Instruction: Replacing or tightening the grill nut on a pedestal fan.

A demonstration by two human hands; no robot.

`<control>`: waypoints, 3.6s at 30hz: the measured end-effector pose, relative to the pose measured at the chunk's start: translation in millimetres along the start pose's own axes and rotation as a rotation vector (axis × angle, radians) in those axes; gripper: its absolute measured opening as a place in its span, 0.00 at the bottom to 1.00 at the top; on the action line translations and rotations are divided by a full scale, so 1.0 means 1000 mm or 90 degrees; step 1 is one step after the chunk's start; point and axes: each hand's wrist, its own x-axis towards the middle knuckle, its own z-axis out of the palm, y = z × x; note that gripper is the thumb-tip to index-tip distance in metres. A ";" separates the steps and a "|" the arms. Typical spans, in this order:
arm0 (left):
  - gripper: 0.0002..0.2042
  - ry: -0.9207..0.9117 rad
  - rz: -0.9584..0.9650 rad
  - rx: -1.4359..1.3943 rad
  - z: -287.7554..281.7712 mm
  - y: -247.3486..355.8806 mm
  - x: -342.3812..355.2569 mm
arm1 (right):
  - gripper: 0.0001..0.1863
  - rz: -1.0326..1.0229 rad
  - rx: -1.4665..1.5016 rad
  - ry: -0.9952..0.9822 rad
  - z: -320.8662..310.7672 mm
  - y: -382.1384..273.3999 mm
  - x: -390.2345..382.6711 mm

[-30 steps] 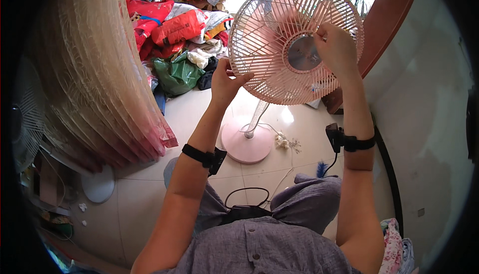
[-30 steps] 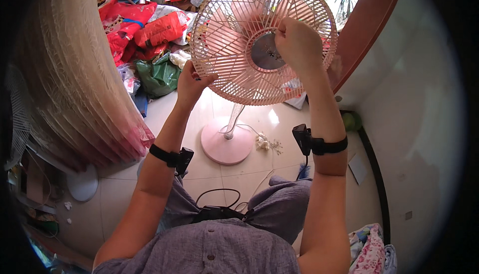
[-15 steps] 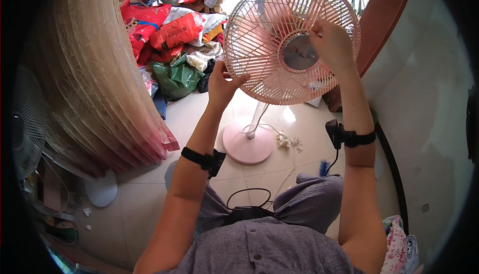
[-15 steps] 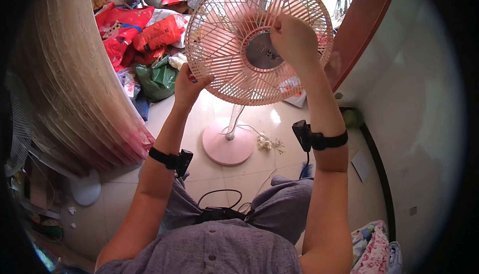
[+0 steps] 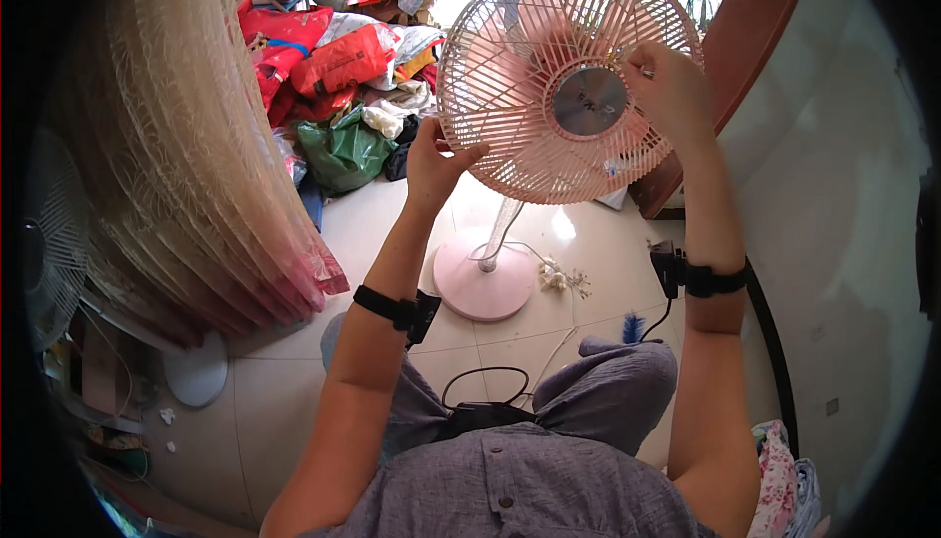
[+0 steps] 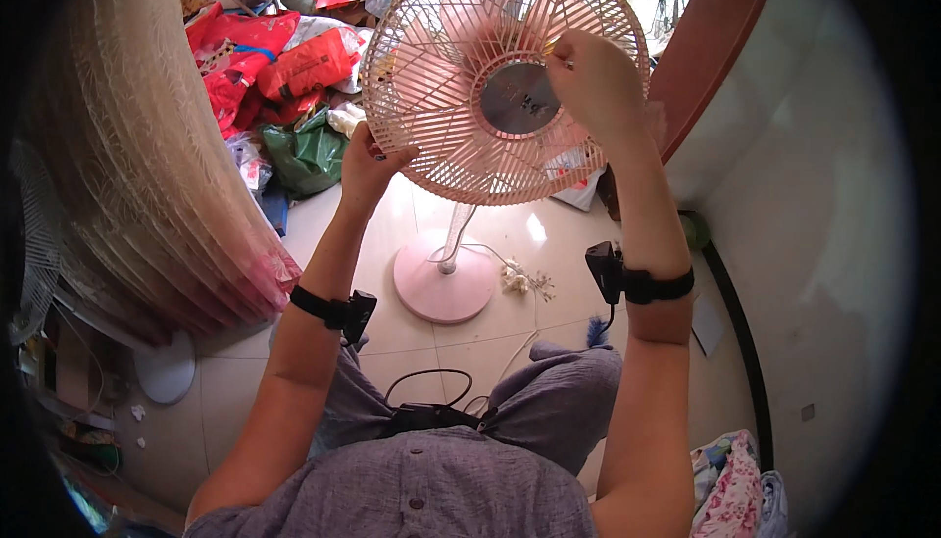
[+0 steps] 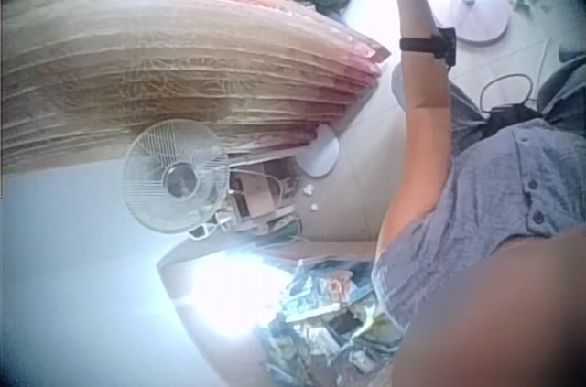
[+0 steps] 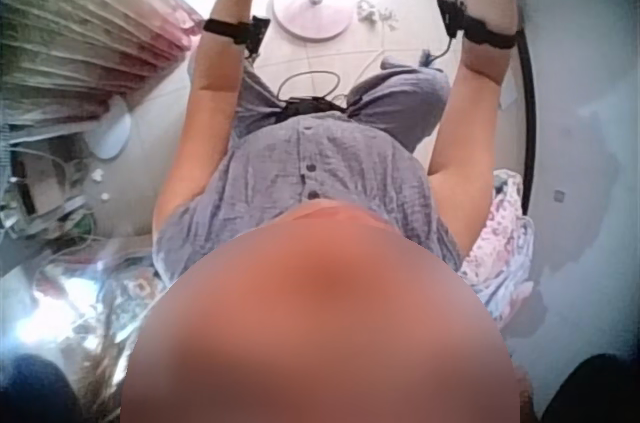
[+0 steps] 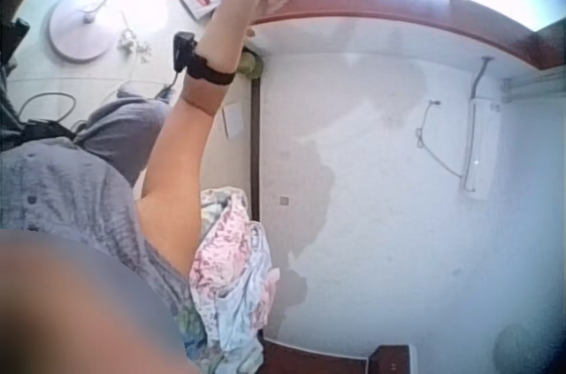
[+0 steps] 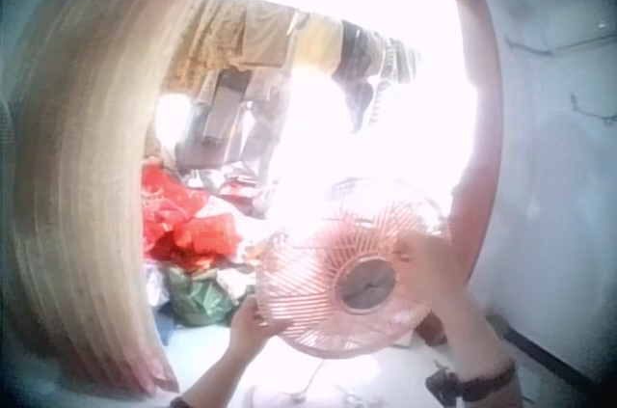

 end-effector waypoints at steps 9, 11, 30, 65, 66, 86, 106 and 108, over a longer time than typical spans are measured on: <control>0.25 -0.007 0.020 0.028 0.002 0.001 0.001 | 0.08 -0.021 -0.061 0.002 0.027 -0.003 0.007; 0.25 -0.004 0.016 -0.012 0.002 0.002 -0.001 | 0.08 -0.028 -0.059 -0.006 0.028 -0.003 0.009; 0.25 -0.003 0.022 0.024 0.002 0.004 0.001 | 0.07 -0.009 -0.004 0.027 0.005 0.014 -0.012; 0.22 -0.025 -0.002 -0.043 0.008 0.008 -0.002 | 0.07 -0.110 0.011 0.036 0.019 0.040 0.003; 0.21 -0.022 -0.004 -0.049 0.005 0.010 -0.003 | 0.07 -0.107 0.019 0.037 0.013 0.038 0.002; 0.30 -0.069 -0.004 -0.099 0.002 0.008 0.002 | 0.06 -0.037 0.117 0.078 0.020 0.066 -0.015; 0.31 -0.068 -0.056 -0.102 0.002 0.006 0.000 | 0.07 0.010 0.202 0.086 0.033 0.092 -0.041; 0.31 -0.072 -0.046 -0.100 0.001 0.007 0.001 | 0.06 0.014 0.255 0.117 0.028 0.085 -0.041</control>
